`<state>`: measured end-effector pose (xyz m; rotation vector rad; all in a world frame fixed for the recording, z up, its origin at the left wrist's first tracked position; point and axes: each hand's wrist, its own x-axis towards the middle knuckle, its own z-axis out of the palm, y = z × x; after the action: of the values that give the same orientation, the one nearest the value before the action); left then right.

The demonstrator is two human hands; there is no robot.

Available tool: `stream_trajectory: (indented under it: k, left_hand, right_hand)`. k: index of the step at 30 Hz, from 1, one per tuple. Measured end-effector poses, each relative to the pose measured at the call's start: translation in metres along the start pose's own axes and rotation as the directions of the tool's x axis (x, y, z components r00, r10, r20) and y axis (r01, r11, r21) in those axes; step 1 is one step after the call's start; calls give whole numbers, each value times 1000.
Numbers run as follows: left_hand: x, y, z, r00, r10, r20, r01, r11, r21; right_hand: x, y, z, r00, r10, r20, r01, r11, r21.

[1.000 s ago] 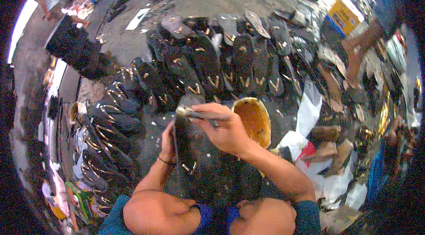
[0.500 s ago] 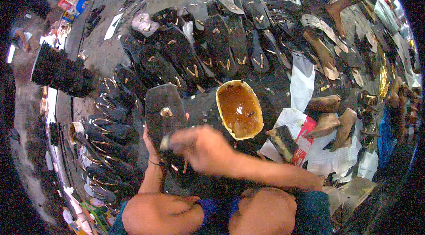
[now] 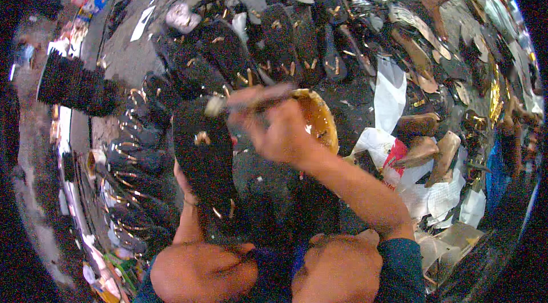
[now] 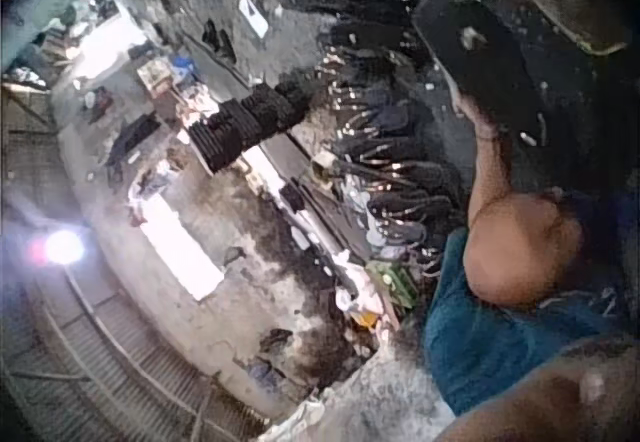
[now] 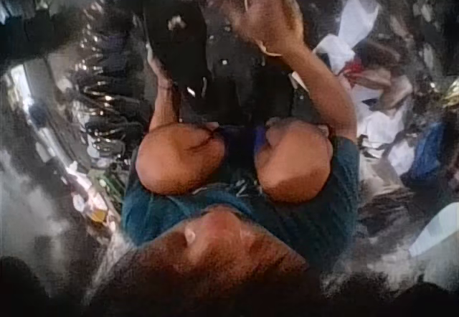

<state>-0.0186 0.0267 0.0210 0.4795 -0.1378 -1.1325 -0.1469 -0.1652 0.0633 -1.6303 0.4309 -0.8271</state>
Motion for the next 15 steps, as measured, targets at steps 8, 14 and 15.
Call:
stream_trajectory:
  k: [8, 14, 15]
  left_hand:
    - [-38, 27, -17, 914, 117, -389, -79, 990, 113]
    - [-91, 10, -55, 709, 103, -698, 103, 964, 246]
    - [-98, 11, -54, 773, 26, -633, 104, 980, 168]
  right_hand:
    - [-67, 9, -16, 998, 35, 42, -25, 976, -215]
    - [-73, 77, -79, 990, 96, -101, -139, 687, -713]
    - [-58, 55, -72, 987, 42, -154, -133, 749, -649]
